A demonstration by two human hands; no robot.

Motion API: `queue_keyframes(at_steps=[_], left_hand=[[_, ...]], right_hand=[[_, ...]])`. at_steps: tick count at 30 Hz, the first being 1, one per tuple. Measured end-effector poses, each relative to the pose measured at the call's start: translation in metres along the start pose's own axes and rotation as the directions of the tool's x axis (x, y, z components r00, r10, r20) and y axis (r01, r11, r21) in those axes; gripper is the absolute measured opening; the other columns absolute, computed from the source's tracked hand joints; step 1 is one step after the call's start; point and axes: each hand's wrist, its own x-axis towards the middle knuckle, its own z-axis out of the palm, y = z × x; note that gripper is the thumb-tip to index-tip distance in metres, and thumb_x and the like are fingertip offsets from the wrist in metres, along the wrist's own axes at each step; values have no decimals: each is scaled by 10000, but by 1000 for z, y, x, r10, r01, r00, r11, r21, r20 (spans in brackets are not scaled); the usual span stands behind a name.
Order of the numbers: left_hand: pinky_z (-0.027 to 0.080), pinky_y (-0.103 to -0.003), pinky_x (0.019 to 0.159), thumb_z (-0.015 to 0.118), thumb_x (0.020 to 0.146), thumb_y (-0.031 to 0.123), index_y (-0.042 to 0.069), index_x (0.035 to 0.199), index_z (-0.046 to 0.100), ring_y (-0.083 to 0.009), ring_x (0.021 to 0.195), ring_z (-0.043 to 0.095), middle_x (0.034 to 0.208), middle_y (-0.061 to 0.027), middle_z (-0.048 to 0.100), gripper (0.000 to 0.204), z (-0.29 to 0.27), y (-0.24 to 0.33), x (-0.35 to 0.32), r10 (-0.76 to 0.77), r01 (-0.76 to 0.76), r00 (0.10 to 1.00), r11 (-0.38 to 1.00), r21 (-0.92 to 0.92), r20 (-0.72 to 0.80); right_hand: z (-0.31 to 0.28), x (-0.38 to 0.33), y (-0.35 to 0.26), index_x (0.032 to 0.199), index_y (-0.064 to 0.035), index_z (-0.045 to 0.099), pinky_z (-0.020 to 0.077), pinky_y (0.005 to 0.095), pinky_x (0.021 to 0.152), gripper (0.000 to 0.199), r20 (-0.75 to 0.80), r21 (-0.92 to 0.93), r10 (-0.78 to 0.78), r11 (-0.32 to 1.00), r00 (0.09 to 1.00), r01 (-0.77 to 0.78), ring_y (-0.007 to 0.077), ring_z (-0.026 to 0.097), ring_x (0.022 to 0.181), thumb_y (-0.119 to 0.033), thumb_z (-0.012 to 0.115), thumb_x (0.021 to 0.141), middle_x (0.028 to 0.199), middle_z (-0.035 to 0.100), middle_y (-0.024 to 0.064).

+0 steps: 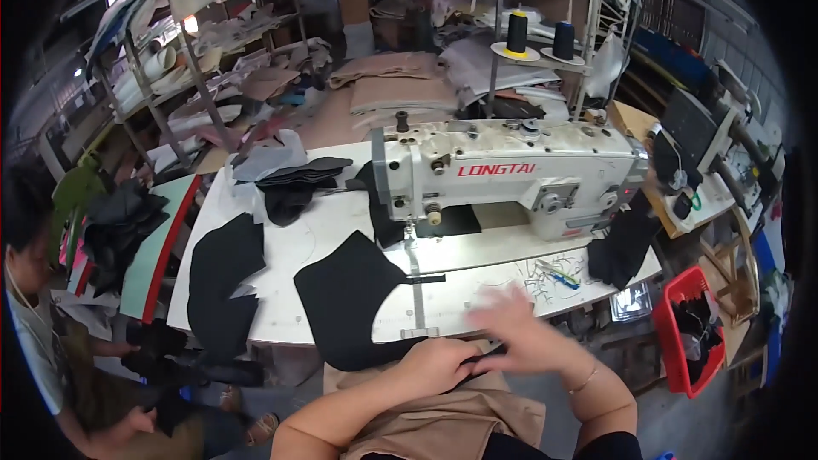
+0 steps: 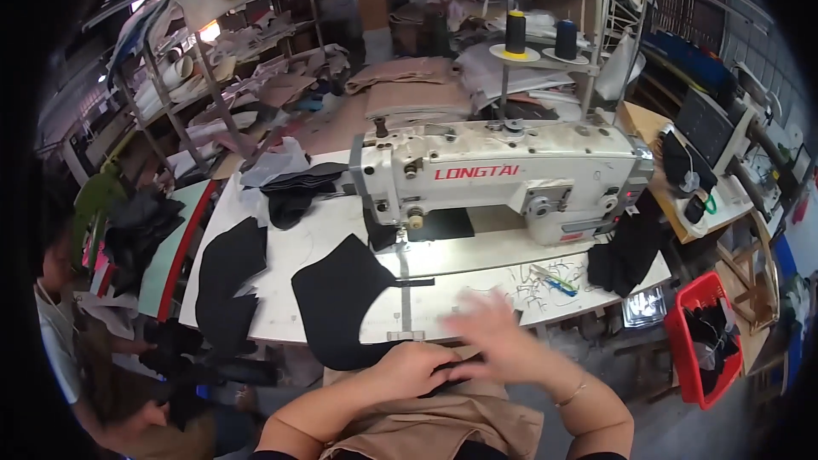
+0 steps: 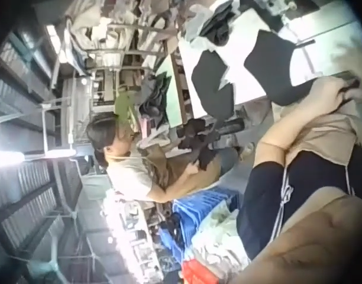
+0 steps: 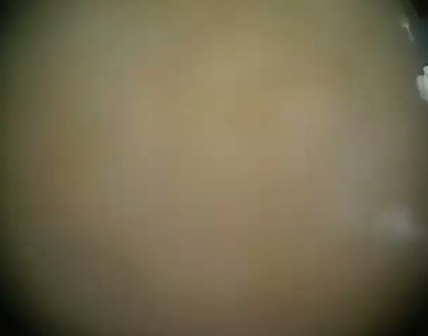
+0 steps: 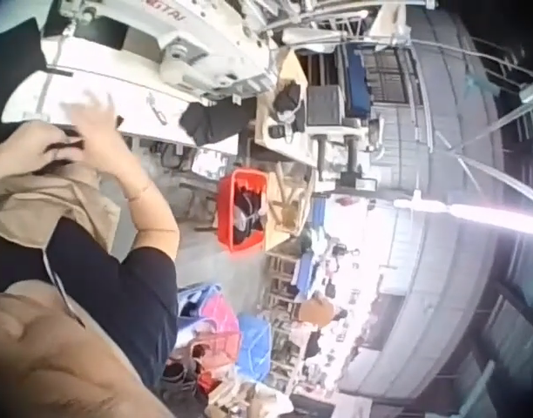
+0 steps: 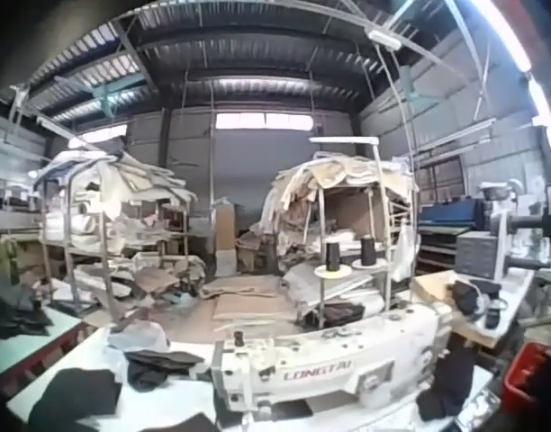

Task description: Stitching black fabric components using an industrial sewing machine.

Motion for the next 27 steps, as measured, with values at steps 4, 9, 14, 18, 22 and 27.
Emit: queue_keyframes(at_steps=[4,9,14,18,22,27], left_hand=[[525,-335,673,699,802,193,69,952,658,-244,762,672,820,-117,675,199,-48,-16,6,-56,47,996,990,-133,-63],[462,-370,877,657,797,77,88,1076,641,-328,980,583,1009,-106,650,279,-101,-111,21,-54,156,940,946,285,-336],[381,-413,967,657,797,89,145,1126,630,-281,1078,518,1057,-75,617,335,-109,-146,39,-47,102,988,909,404,-144],[318,-454,1012,664,773,94,166,1097,627,-252,1098,494,990,-51,596,334,-117,-155,40,-75,78,997,888,453,-25],[280,-462,1040,662,734,91,160,991,626,-243,1034,521,935,-34,573,269,-123,-158,39,7,-5,1000,919,394,-3],[270,-469,1047,694,729,103,148,887,639,-216,956,554,891,-34,579,173,-131,-144,29,47,-39,999,917,397,-9]], right_hand=[[38,16,20,1155,-90,605,518,382,692,446,201,133,142,976,969,-171,331,646,744,-305,727,783,832,653,167],[32,44,43,1105,42,608,520,312,784,284,101,926,666,208,739,-314,156,642,862,-148,637,897,1008,678,81],[66,60,78,1166,22,581,501,326,883,313,239,967,671,-95,702,-239,175,622,977,-72,643,873,1094,648,85],[69,70,85,1167,19,581,504,325,875,320,190,962,656,24,730,-272,167,619,973,-57,644,863,1086,649,83],[64,76,96,1150,6,594,511,315,859,308,182,906,658,176,731,-385,158,622,938,-31,648,849,1065,654,72],[64,82,103,1142,-8,608,514,302,857,291,245,938,571,64,784,-340,157,632,925,-7,634,853,1057,658,62]])
